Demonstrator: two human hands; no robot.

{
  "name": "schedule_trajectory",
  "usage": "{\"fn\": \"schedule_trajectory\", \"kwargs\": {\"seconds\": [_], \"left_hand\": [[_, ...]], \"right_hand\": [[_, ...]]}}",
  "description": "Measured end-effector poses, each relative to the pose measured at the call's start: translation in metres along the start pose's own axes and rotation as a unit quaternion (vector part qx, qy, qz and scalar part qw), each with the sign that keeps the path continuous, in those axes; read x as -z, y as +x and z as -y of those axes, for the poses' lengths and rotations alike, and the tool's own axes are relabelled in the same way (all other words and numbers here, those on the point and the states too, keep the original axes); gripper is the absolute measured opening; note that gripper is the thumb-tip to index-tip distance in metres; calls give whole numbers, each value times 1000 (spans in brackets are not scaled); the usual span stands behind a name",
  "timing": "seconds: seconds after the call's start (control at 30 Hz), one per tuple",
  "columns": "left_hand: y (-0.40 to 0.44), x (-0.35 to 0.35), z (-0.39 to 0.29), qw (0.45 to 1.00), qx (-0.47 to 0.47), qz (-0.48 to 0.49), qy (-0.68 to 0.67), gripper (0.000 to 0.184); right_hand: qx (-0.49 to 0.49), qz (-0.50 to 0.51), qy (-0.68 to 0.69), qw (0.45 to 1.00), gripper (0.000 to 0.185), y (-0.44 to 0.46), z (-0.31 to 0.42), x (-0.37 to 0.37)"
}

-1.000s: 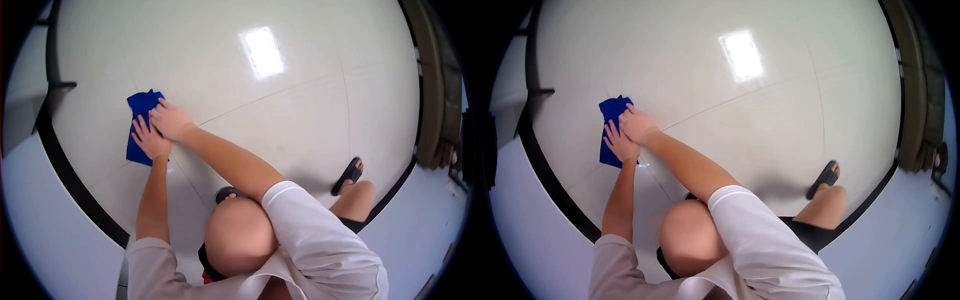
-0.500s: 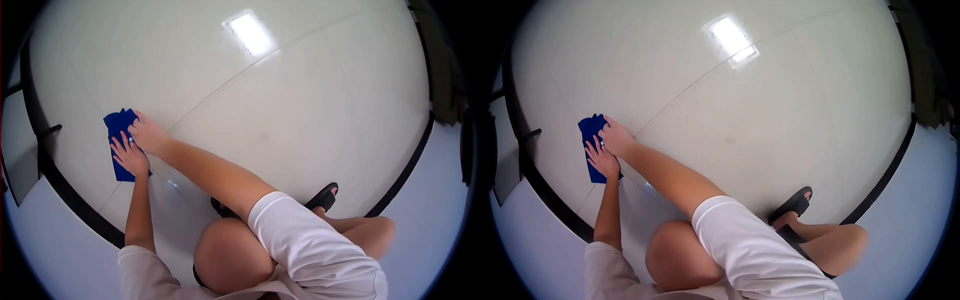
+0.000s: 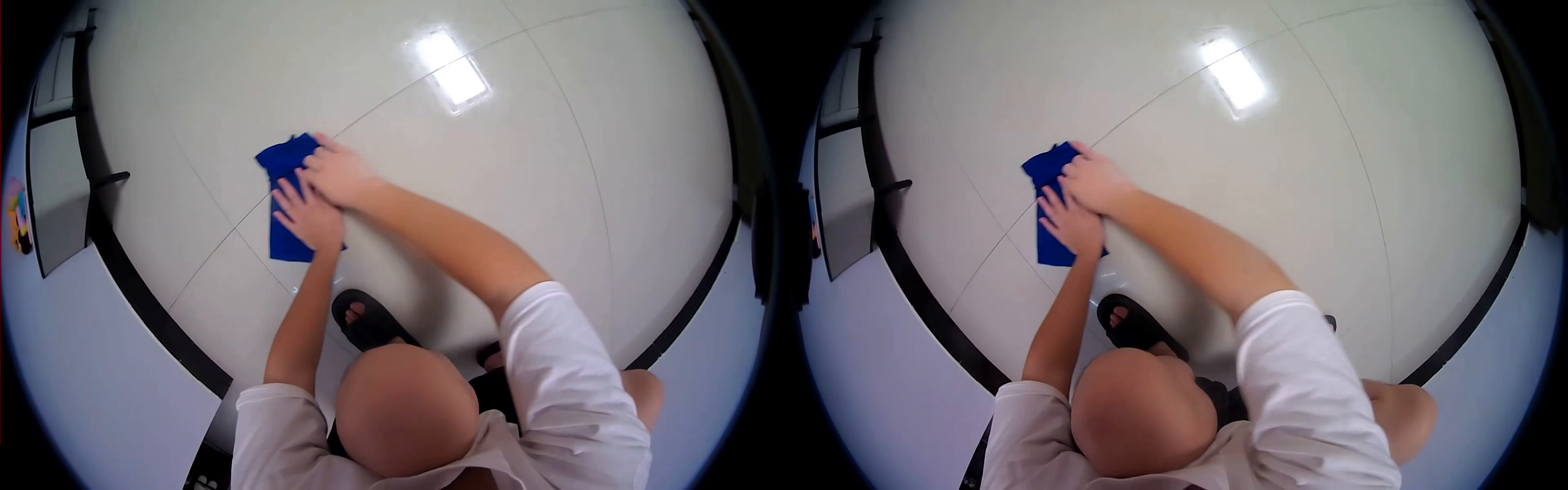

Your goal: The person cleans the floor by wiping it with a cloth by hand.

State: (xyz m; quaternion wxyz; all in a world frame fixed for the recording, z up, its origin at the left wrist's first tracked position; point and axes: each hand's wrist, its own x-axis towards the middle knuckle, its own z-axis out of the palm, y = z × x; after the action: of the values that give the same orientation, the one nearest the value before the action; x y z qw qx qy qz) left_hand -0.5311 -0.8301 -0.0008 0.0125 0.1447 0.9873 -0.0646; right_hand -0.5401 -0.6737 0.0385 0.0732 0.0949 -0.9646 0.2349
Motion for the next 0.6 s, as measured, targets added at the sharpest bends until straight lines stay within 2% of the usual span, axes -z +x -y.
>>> {"fn": "schedule_trajectory", "kwargs": {"seconds": [0.07,0.17,0.3,0.4,0.5,0.57,0.6], "left_hand": [[-1,0,-4,998,-27,-13,-64,62],[0,1,-7,989,-85,-7,-123,62],[-20,-5,-22,976,-153,20,-154,67],[-35,-2,-17,959,-225,66,-158,72],[-44,10,6,904,-363,130,-184,68],[-44,13,21,841,-474,199,-170,66],[-41,11,32,819,-503,198,-191,65]], "right_hand": [[-2,17,-9,1000,15,-7,-6,9],[-6,32,-40,999,21,-26,-16,22],[-36,110,-63,991,27,-49,-19,27],[-61,114,-86,988,28,-73,-6,34],[-64,141,-137,978,28,-110,10,29],[-123,250,-96,956,28,-138,27,30],[-152,302,-71,938,29,-142,42,28]]}}
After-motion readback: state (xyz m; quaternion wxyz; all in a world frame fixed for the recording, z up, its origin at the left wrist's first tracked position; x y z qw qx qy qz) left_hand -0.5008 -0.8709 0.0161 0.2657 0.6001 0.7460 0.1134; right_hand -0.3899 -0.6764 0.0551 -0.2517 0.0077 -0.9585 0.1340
